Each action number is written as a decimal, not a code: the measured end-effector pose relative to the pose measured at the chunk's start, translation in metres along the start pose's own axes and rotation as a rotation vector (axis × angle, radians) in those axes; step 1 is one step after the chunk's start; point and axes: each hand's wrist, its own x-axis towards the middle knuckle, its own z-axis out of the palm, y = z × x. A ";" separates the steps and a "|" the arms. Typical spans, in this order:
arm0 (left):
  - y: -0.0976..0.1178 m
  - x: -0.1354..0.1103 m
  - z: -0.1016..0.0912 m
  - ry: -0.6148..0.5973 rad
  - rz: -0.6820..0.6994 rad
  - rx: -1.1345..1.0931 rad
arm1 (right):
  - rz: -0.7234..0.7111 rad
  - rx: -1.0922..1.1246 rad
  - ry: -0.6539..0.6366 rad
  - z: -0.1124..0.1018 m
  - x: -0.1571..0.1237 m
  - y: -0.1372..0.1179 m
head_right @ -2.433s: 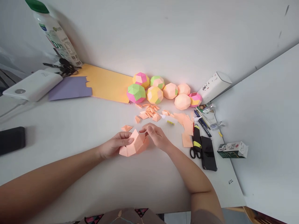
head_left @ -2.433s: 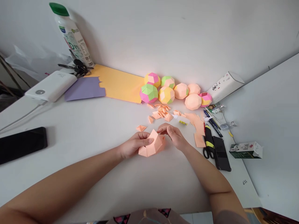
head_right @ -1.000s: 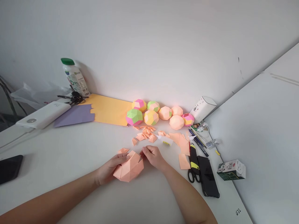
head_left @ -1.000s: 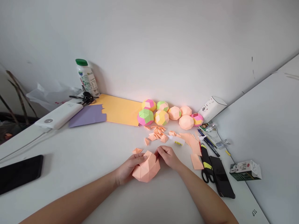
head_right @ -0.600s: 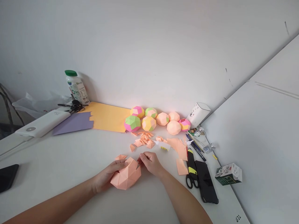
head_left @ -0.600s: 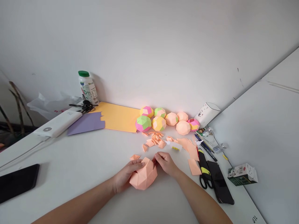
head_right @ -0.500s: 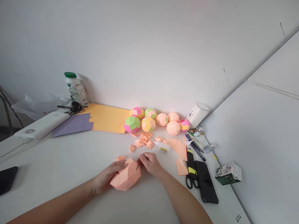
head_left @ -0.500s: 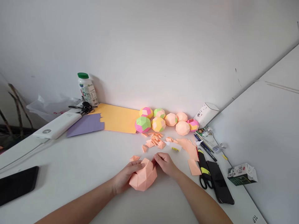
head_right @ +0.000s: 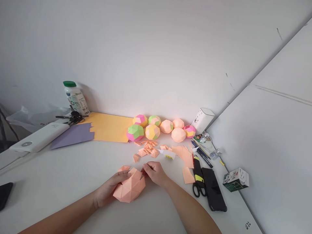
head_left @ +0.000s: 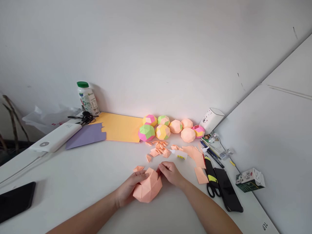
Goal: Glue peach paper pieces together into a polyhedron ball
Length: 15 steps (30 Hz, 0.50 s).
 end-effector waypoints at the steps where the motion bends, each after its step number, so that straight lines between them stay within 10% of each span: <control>1: 0.000 0.000 0.000 0.001 -0.001 0.001 | -0.011 -0.012 0.000 0.000 0.000 0.000; 7: 0.001 0.000 0.002 0.006 -0.006 0.007 | -0.119 -0.114 0.092 0.001 -0.001 0.007; 15: -0.001 0.000 -0.002 0.028 -0.032 0.016 | -0.323 -0.663 0.740 -0.044 0.014 0.027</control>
